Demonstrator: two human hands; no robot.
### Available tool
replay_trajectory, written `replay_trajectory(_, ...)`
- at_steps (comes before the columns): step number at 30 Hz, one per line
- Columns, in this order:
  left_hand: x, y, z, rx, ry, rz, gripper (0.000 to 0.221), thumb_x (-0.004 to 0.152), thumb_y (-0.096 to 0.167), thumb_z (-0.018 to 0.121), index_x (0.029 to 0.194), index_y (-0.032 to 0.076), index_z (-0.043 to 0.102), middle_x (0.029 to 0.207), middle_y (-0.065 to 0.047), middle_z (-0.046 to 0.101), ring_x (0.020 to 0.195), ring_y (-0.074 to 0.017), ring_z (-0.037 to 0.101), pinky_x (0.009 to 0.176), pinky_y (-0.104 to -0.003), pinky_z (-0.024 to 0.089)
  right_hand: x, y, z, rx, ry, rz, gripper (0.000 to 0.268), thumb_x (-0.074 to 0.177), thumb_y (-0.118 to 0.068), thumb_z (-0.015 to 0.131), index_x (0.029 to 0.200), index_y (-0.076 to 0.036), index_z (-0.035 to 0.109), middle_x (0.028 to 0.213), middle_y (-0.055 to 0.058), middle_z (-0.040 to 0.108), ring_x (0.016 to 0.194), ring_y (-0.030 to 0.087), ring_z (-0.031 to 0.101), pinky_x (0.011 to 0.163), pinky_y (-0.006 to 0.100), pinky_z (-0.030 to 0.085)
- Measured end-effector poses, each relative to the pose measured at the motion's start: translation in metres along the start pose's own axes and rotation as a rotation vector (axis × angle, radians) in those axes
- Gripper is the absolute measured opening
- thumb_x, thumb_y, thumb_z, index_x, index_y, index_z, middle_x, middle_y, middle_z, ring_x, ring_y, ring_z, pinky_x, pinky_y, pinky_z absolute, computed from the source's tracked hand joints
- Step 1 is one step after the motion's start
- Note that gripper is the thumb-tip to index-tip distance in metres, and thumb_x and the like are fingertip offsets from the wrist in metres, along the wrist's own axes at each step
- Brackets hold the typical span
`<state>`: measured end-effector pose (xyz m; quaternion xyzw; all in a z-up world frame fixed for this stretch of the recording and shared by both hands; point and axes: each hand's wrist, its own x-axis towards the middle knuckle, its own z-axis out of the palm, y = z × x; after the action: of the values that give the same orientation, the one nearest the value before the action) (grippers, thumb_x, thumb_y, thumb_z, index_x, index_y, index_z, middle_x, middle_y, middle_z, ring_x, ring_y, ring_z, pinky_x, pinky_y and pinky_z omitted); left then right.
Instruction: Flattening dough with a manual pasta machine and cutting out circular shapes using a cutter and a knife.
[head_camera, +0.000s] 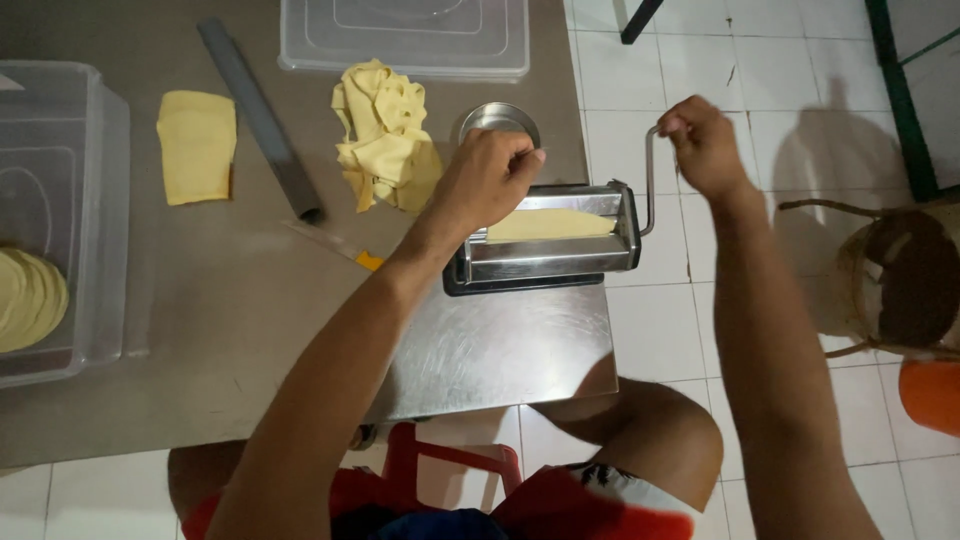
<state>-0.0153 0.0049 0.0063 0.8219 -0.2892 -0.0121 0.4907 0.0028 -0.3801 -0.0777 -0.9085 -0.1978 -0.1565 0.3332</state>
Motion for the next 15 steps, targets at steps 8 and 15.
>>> replay_trajectory(8, 0.007, -0.015, 0.005, -0.066, 0.055, 0.094, 0.032, 0.091, 0.008, 0.059, 0.060, 0.007, 0.060, 0.046, -0.008, 0.051, 0.043, -0.0197, 0.050, 0.048, -0.031, 0.040, -0.062, 0.028, 0.075, -0.045, -0.101, 0.459, 0.036, 0.116, -0.042, 0.050, 0.111, -0.010, 0.067, 0.094, 0.026, 0.068, 0.098, 0.053, 0.064, 0.089, 0.060, 0.048)
replay_trajectory(15, 0.010, -0.019, 0.010, 0.028, 0.063, 0.023, 0.031, 0.090, 0.014, 0.059, 0.059, 0.009, 0.061, 0.048, -0.008, 0.055, 0.045, -0.0242, 0.057, 0.049, -0.037, 0.045, -0.179, 0.078, 0.111, -0.183, -0.273, 0.344, 0.027, 0.092, -0.029, 0.060, 0.099, -0.004, 0.069, 0.091, 0.025, 0.069, 0.093, 0.054, 0.067, 0.081, 0.061, 0.052)
